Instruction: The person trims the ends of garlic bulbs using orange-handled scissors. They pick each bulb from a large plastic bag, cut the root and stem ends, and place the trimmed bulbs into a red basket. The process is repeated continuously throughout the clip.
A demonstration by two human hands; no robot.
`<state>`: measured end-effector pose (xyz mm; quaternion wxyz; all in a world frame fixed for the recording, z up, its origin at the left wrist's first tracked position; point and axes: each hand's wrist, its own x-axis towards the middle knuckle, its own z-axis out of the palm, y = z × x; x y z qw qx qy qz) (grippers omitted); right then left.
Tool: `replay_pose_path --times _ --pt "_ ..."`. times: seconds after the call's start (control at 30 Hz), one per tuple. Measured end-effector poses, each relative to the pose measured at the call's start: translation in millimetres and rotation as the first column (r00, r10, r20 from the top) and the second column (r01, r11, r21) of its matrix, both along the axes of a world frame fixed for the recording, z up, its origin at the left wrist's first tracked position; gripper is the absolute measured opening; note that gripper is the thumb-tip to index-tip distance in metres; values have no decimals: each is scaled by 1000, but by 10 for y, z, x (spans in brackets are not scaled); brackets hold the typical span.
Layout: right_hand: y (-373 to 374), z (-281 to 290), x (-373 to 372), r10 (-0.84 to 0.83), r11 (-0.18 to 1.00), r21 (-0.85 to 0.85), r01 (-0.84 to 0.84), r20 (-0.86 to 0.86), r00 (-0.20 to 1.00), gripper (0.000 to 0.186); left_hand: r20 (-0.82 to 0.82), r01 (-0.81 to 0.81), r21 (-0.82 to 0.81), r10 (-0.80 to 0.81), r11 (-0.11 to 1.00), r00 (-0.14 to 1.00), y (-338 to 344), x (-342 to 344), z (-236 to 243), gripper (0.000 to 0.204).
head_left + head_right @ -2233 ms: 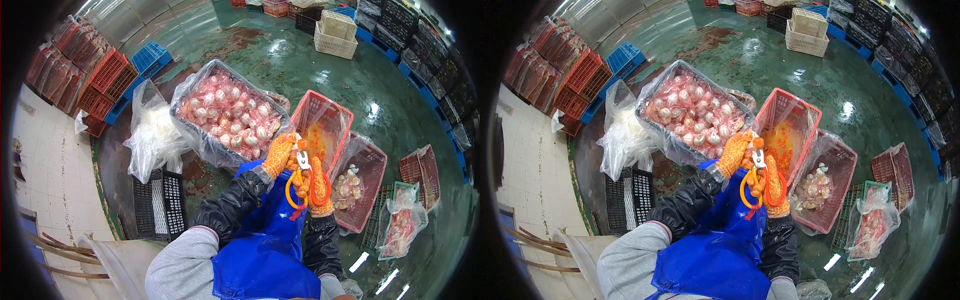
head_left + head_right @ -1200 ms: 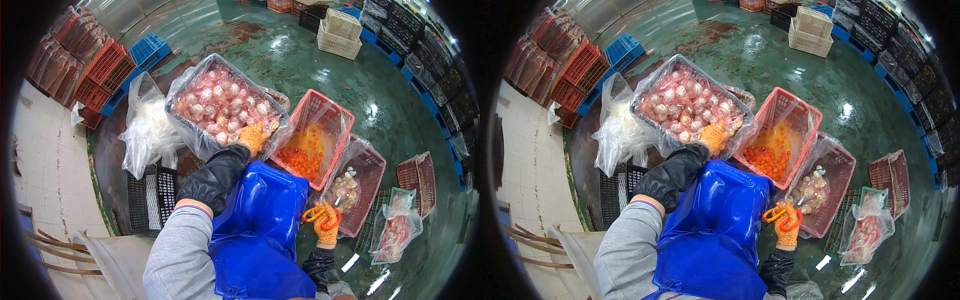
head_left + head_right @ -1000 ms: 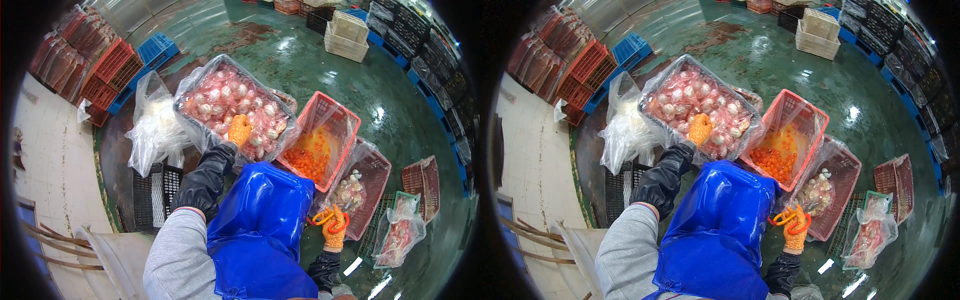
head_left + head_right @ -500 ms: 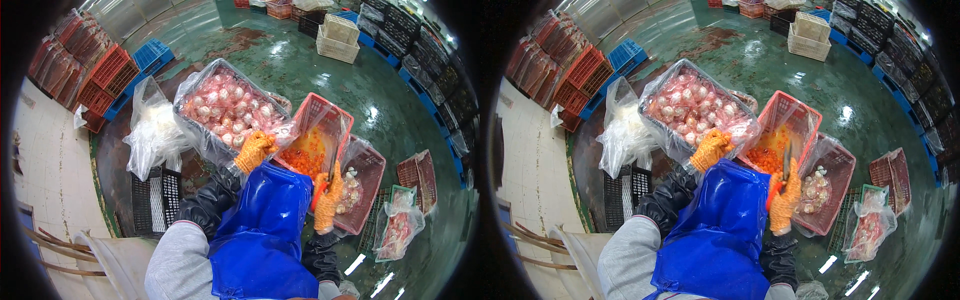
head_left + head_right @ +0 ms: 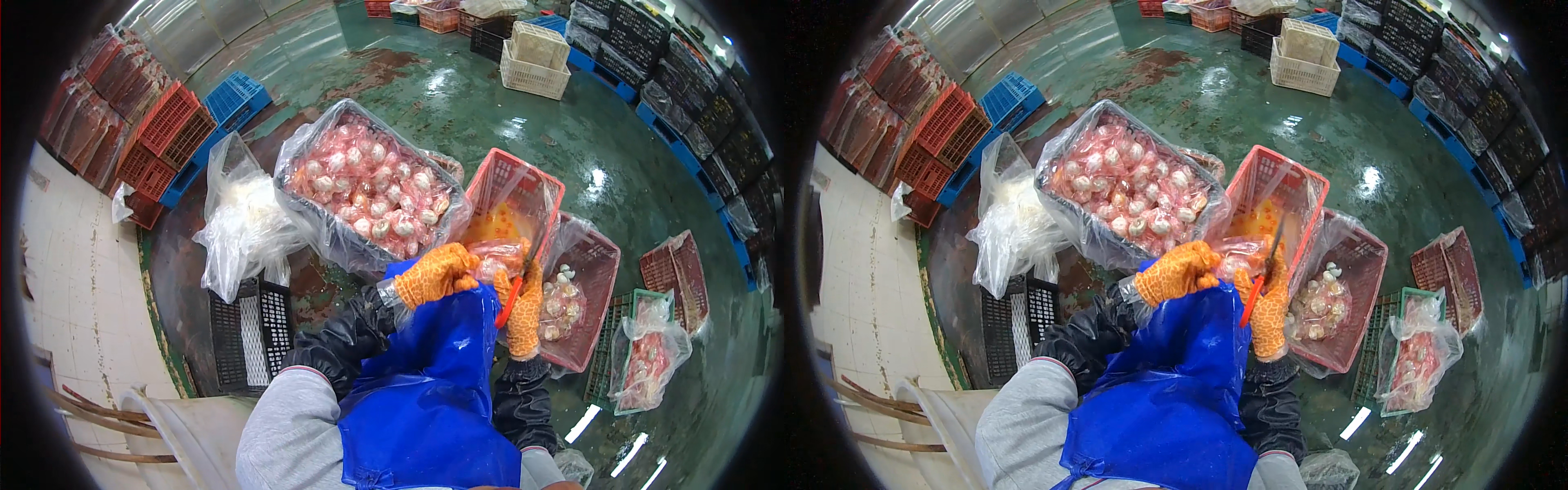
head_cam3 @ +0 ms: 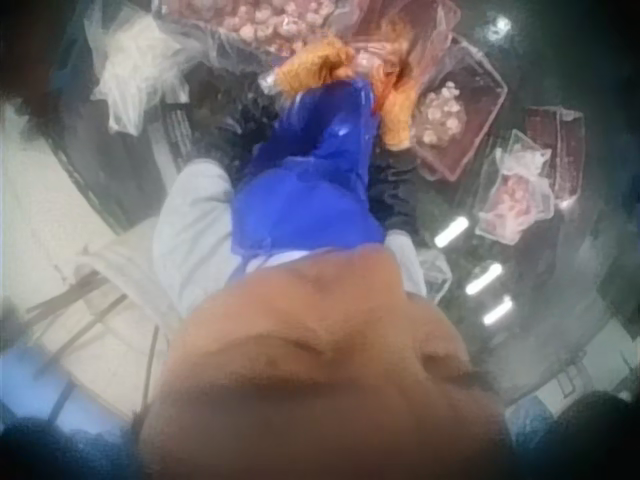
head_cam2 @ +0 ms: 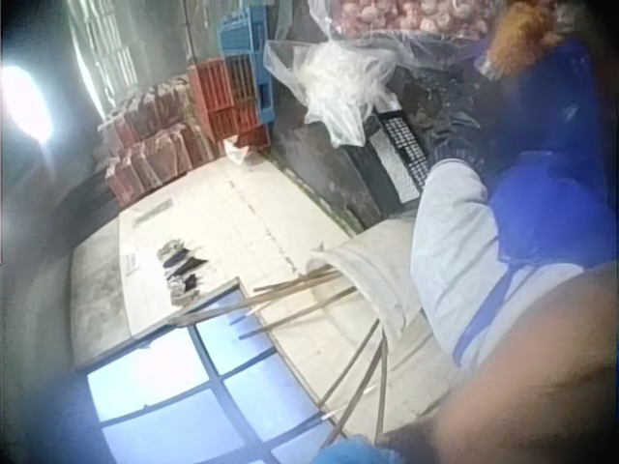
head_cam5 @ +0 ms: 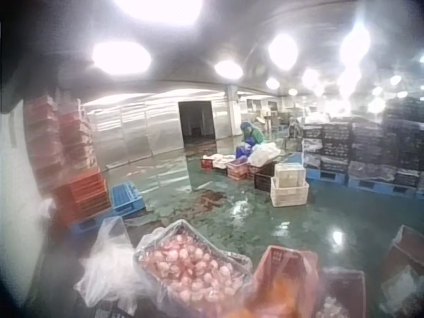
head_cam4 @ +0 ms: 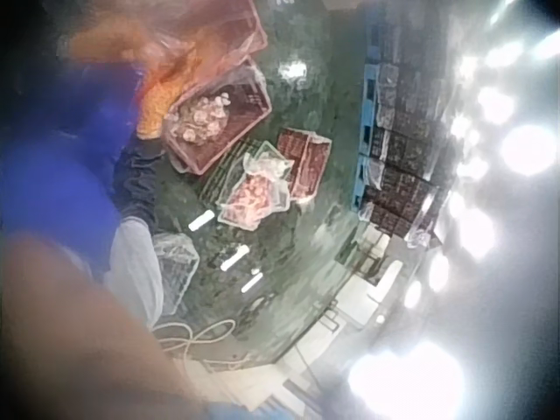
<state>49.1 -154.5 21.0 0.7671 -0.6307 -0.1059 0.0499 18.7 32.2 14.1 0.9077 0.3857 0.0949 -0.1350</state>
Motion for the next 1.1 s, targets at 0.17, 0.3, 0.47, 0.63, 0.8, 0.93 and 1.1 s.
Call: replay_pose_path --times 0.17,0.3,0.47,0.63,0.8,0.93,1.1 --pt "-75 5 2 104 994 16 -106 -354 929 32 -149 -61 48 68 997 987 -275 -94 285 25" --pt "52 74 -70 75 977 212 -9 -303 950 29 53 -166 460 160 872 986 -413 -97 171 35" --pt "119 25 -164 -21 999 33 33 -327 945 31 54 -64 810 35 583 998 -423 -143 219 46" --pt "78 -49 -120 20 999 47 -6 -284 959 26 160 -181 799 88 573 983 -500 -155 256 46" --pt "69 -278 44 21 1000 25 -18 -125 992 35 192 -227 737 125 637 973 -516 -82 98 44" --pt "23 -331 87 56 991 134 -27 -213 975 37 -6 -223 531 266 818 964 -455 10 113 39" --pt "-92 -204 -84 87 907 -414 -72 16 996 58 -18 -487 361 528 795 849 -172 224 79 49"
